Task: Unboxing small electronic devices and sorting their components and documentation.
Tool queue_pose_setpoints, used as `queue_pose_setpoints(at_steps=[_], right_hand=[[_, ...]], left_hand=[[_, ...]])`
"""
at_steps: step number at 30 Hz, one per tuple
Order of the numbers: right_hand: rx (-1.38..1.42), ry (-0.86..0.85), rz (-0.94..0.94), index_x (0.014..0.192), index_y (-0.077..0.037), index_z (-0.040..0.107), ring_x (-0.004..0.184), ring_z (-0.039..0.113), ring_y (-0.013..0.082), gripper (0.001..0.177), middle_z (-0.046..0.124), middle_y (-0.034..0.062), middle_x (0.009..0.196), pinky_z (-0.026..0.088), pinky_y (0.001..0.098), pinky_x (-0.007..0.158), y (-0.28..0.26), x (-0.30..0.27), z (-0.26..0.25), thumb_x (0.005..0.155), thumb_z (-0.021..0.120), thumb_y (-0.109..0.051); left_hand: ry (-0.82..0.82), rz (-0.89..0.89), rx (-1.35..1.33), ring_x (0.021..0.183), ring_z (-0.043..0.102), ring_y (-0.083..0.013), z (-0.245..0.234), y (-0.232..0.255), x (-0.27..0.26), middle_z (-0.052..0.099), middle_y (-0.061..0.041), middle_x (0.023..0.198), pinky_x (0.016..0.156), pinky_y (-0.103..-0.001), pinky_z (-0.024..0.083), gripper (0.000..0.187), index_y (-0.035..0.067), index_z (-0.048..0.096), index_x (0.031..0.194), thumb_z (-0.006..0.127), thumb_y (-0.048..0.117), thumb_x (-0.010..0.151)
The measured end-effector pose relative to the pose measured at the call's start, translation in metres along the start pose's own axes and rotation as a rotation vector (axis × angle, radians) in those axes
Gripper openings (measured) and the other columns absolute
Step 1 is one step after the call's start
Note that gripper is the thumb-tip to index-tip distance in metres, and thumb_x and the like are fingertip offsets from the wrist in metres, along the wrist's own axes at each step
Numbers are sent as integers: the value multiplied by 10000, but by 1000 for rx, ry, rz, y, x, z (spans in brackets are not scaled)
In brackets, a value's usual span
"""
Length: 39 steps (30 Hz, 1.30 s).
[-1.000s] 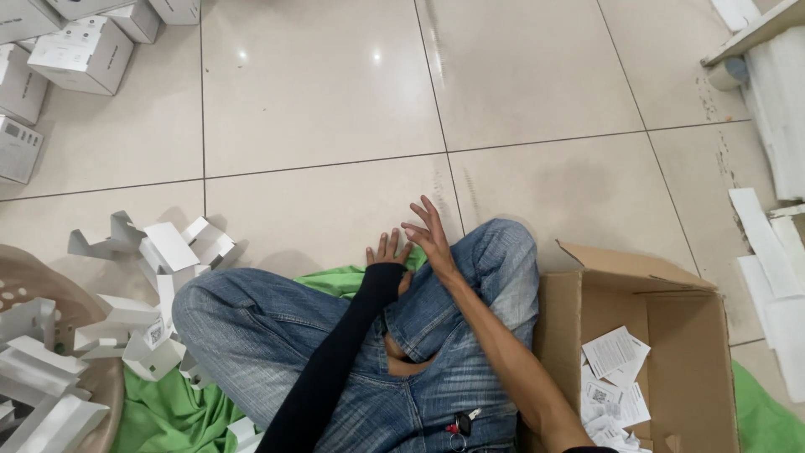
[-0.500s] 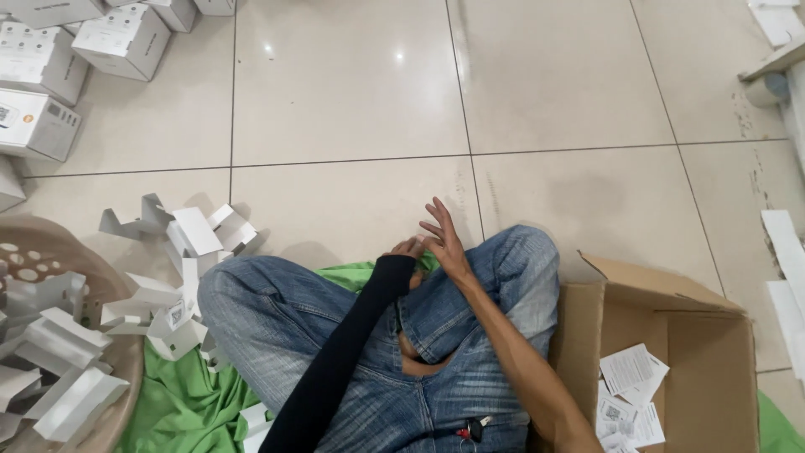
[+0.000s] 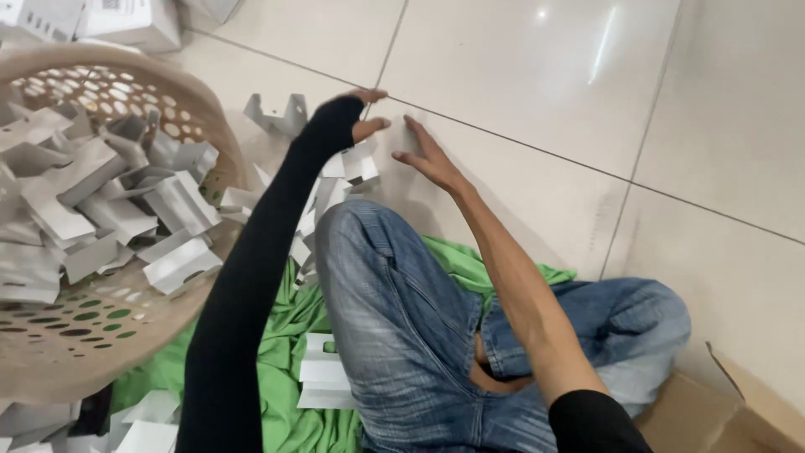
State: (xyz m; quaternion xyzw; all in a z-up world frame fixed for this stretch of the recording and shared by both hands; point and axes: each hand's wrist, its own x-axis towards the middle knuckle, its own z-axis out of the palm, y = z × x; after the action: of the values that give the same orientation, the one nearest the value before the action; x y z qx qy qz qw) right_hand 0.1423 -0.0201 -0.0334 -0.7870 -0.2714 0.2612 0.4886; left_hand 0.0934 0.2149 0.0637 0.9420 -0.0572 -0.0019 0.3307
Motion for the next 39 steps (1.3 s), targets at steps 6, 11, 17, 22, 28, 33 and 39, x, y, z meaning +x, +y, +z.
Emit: queue_pose_setpoints(at_steps=[6,11,17,22,28,33,39], right_hand=[[-748,275,-144,1599,-262,400,1592,123,345,620,208,58,1726,53,533,1276,-2,62,61,1037,530,-489],[-786,313,-106,1588,-255,412,1600,150,321,570,212,41,1726,97,542,1294,-7,53,69,1063,513,-454],[-741,304,-64,1557,-232,429,1591,155,321,563,229,56,1707,112,545,1291,-24,53,58,1033,531,-414],[-715,302,-78,1553,-237,460,1614,184,295,518,241,19,1719,144,535,1318,-17,54,55,1057,539,-365],[-95,603,-171,1637,-109,269,1631,185,326,654,143,108,1759,218,508,1334,-22,48,48,1085,513,-359],[570,812,-58,1665,-120,93,1592,146,308,771,105,140,1728,174,470,1292,-27,35,36,1060,485,-394],[736,756,171,1609,-100,299,1421,458,278,748,374,141,1610,483,440,1103,38,-100,3,1021,476,-527]], left_hand=[[349,-56,163,1273,613,-382,-20,-249,78,579,-224,1441,1065,-453,494,692,18,560,1456,800,340,893],[801,-1,708,1142,574,-476,-41,-399,108,590,-339,1285,922,-606,472,791,-34,615,1392,791,394,750],[509,-551,355,1408,392,-577,-64,-422,162,420,-396,1470,1138,-683,271,901,14,442,1536,683,658,954],[402,-326,668,1131,342,-602,-76,-325,156,296,-411,1283,910,-705,267,883,5,359,1587,594,648,1030],[-129,-453,162,1388,451,-505,-3,-192,178,454,-329,1513,1076,-637,416,1095,63,362,1610,598,810,845],[-261,-435,-66,1249,592,-472,65,-29,154,522,-405,1367,974,-522,540,1257,-67,235,1581,591,849,797],[-406,-291,-118,1187,634,-459,133,48,98,589,-377,1305,987,-499,531,1216,36,275,1594,649,805,730]])
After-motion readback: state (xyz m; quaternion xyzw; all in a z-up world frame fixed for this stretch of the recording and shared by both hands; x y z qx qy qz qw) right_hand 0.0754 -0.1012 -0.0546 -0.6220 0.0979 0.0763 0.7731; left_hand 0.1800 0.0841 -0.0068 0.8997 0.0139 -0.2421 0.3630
